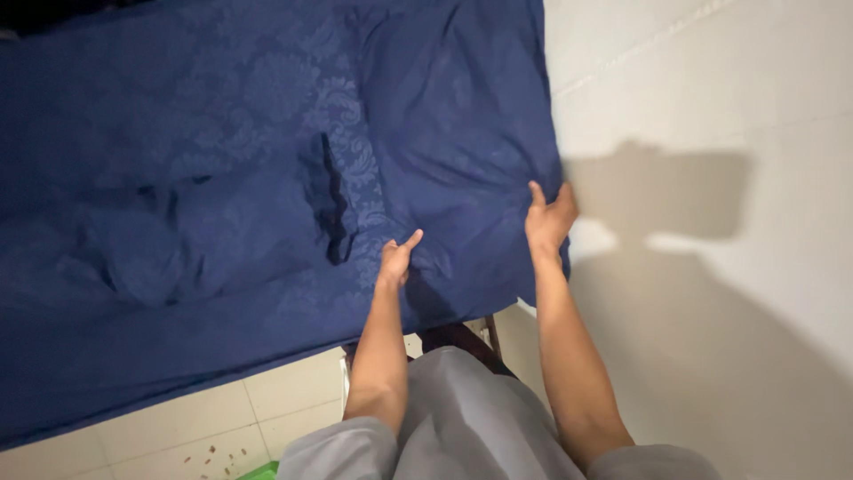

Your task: The person tucks the edges of a blue sheet under a mattress, positions a pillow and a bolster on top, and then lifts and repositions a white rectangular board by hand.

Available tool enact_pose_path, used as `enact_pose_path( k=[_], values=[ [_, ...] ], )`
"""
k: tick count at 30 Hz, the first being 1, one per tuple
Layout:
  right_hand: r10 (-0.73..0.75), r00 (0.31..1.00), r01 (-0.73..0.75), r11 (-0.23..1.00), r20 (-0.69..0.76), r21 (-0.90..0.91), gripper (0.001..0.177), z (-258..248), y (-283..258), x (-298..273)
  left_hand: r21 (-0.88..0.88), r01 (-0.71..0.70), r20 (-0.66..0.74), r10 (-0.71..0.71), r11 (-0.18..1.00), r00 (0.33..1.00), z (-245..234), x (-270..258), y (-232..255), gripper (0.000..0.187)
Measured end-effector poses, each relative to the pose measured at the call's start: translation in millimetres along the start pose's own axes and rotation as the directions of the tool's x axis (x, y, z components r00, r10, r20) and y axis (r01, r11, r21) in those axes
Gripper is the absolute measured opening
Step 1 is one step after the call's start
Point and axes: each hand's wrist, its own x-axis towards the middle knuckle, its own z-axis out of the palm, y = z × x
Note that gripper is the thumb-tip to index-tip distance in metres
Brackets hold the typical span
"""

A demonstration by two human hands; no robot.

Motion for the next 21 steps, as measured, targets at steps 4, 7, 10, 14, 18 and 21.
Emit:
enact_pose_path(
  k=[4,7,10,14,18,21],
  values=[
    [-0.114,0.978,0.142,0.977,-0.173,0.160,0.044,-3,-15,-1,0.290,-0.137,-0.083,0.167,0.947,0.982,-12,-19,2,0.096],
    [-0.188,0.974,0.204,0.971,-0.129,0.123,0.058,-11,-21,-9,0.619,0.049,-0.253,0.140,0.784,0.957,-16,-33,-6,0.095],
    [-0.163,0.987,0.162,0.978,-0.008,0.130,0.077,-28,-20,-29,0.571,-0.024,-0.339,0.262,0.821,0.903,-18,-29,-32,0.090],
    [0.024,0.941,0.013,0.994,0.336,-0.107,0.093,-35,-9,-39,0.551,-0.529,-0.107,0.684,0.645,0.722,-9,-6,-66,0.082],
    [0.095,0.980,-0.096,0.995,0.174,-0.001,0.041,-26,7,-34,0.610,-0.471,0.155,0.486,0.637,0.860,10,13,-66,0.079],
    [0.033,0.999,-0.024,0.961,-0.029,0.275,0.020,-39,5,-44,0.642,-0.462,0.221,0.430,0.612,0.875,16,-1,-58,0.065]
  ],
)
